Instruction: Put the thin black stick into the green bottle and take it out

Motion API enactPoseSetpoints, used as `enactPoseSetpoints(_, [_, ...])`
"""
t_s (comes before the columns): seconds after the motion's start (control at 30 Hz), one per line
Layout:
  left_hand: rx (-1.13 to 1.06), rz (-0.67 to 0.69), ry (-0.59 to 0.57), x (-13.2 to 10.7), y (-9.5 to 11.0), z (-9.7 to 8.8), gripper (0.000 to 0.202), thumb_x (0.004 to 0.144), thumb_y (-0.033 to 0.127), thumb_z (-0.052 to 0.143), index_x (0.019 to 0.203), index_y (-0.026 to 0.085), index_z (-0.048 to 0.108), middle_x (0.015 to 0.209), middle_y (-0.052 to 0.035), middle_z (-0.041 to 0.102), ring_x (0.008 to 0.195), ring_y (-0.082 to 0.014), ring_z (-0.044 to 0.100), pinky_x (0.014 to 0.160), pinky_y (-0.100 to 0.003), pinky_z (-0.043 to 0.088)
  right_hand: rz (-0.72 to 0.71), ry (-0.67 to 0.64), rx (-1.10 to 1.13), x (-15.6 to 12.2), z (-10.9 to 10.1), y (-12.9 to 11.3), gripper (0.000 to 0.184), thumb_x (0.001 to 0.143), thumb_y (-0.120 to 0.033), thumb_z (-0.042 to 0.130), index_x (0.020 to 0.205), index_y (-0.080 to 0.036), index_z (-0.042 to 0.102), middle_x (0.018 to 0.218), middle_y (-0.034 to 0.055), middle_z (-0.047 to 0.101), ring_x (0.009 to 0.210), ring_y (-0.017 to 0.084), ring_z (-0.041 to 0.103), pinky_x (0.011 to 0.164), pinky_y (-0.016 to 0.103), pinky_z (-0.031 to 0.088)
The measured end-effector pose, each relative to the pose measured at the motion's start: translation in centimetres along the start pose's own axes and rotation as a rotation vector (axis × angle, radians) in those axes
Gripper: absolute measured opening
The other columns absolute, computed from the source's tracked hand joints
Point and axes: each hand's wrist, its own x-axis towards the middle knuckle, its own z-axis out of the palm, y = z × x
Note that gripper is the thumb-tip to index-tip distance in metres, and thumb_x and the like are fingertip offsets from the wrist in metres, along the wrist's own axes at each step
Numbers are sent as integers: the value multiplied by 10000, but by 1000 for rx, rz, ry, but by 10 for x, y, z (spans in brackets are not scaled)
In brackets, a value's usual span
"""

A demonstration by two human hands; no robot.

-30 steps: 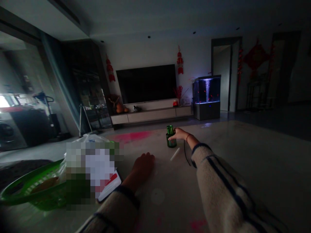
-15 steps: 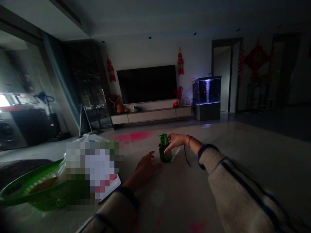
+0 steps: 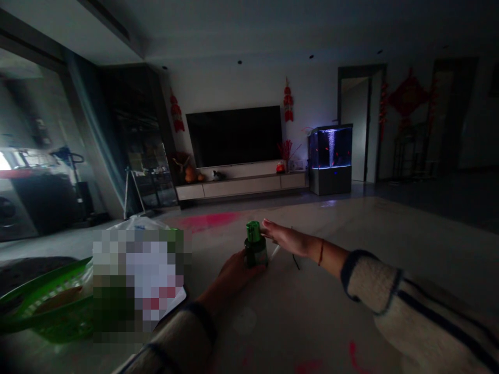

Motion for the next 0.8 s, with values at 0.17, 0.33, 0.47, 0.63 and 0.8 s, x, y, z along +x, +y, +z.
enactPoseSetpoints(0.17, [-4,-12,-19,3,-3,3,511,691,515,537,1114,230,522,1052,-47,631,946,-219,585,737,-293,438,134,473,5,-11,-15,-3,678,809,-591,232,1283,-125,363,677,59,633,800,211,599,868,388,389])
enactPoseSetpoints(0.33, [-13,-18,-3,5,-5,6,520,681,511,551,1110,219,530,1058,-67,627,956,-231,578,750,-308,431,146,657,-32,-5,-9,-1,594,797,-549,325,1210,-132,420,726,66,638,796,202,584,803,364,407])
enactPoseSetpoints(0.47, [-23,-15,7,5,-4,6,541,667,509,562,1120,215,528,1065,-77,624,961,-245,575,752,-315,424,28,440,40,-1,6,-2,515,796,-545,368,1168,-196,447,796,39,646,860,174,578,852,357,365])
enactPoseSetpoints(0.63, [-39,-2,17,4,-6,6,542,660,524,560,1106,216,541,1040,-75,635,941,-248,582,737,-313,425,24,647,26,1,-7,1,506,791,-530,361,1051,-121,505,390,-72,399,453,126,465,607,285,396])
enactPoseSetpoints(0.8, [-49,-9,19,4,-4,5,536,648,513,576,1094,216,549,1038,-72,636,944,-247,579,741,-306,420,70,621,-25,4,-17,8,410,807,-451,371,1046,-138,485,673,31,618,642,135,566,615,253,406])
